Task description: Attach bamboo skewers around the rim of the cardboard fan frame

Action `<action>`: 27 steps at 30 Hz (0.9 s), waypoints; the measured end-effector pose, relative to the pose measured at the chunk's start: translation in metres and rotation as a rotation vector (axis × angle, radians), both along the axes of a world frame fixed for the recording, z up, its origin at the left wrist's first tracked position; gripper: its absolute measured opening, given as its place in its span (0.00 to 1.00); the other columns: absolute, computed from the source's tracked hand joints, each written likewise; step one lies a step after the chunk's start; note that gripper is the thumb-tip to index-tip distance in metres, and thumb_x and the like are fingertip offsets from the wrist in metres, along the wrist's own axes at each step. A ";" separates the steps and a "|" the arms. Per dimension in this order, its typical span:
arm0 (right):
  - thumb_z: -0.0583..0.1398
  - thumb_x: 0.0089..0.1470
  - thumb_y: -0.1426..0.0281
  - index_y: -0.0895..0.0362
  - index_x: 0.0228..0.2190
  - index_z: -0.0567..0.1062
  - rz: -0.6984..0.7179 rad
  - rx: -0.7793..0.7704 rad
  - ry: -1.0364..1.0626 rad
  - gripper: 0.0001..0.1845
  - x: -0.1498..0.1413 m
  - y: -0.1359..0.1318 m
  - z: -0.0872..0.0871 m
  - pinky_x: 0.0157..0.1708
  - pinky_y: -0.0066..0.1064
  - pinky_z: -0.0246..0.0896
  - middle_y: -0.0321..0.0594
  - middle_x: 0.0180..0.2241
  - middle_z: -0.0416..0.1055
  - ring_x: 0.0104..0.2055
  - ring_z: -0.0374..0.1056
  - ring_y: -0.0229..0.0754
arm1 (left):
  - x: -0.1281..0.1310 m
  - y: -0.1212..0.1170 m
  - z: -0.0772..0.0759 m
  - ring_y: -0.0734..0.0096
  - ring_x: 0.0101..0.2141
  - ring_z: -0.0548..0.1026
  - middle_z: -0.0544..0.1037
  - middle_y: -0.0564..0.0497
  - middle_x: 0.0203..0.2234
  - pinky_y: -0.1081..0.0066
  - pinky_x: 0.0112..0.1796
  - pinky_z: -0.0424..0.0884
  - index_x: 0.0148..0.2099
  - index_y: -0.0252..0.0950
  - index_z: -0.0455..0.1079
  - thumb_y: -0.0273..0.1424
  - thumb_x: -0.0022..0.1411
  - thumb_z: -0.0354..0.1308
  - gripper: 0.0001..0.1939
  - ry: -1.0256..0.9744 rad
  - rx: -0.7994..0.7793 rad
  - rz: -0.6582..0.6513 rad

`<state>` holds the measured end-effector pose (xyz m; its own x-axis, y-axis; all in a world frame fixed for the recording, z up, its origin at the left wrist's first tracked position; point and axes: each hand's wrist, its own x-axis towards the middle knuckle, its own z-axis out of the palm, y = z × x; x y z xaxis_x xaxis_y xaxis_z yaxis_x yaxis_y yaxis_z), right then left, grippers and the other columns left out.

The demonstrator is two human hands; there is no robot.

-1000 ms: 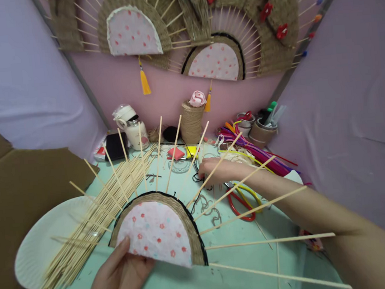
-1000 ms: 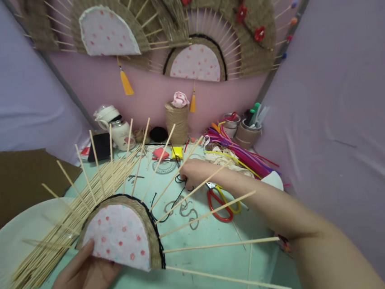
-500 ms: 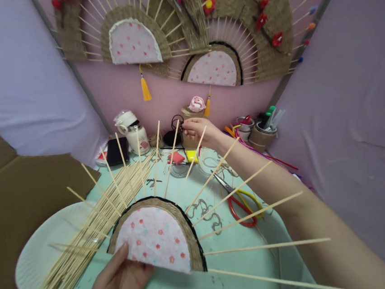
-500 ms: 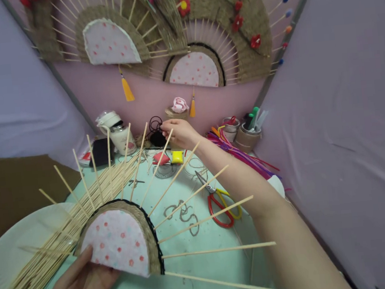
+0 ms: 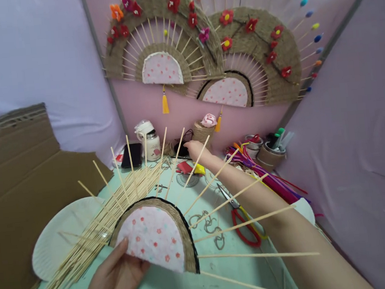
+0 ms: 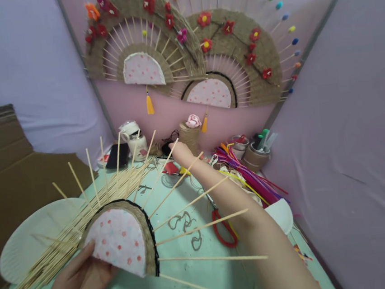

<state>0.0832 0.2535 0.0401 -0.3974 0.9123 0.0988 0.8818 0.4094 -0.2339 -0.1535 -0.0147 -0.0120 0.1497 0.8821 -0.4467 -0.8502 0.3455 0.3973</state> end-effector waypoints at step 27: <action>0.57 0.54 0.69 0.57 0.44 0.73 -0.018 -0.111 0.272 0.16 0.133 -0.299 -0.028 0.46 0.35 0.61 0.46 0.45 0.72 0.47 0.67 0.46 | 0.005 -0.028 0.012 0.65 0.35 0.79 0.80 0.47 0.39 0.68 0.35 0.77 0.57 0.40 0.64 0.19 0.54 0.49 0.28 0.271 0.234 -0.104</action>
<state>0.2165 -0.0451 0.0119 -0.3539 0.9300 0.0991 0.7871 0.3534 -0.5055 -0.1484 -0.0429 0.0004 0.1475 0.9514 -0.2704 -0.6687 0.2974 0.6815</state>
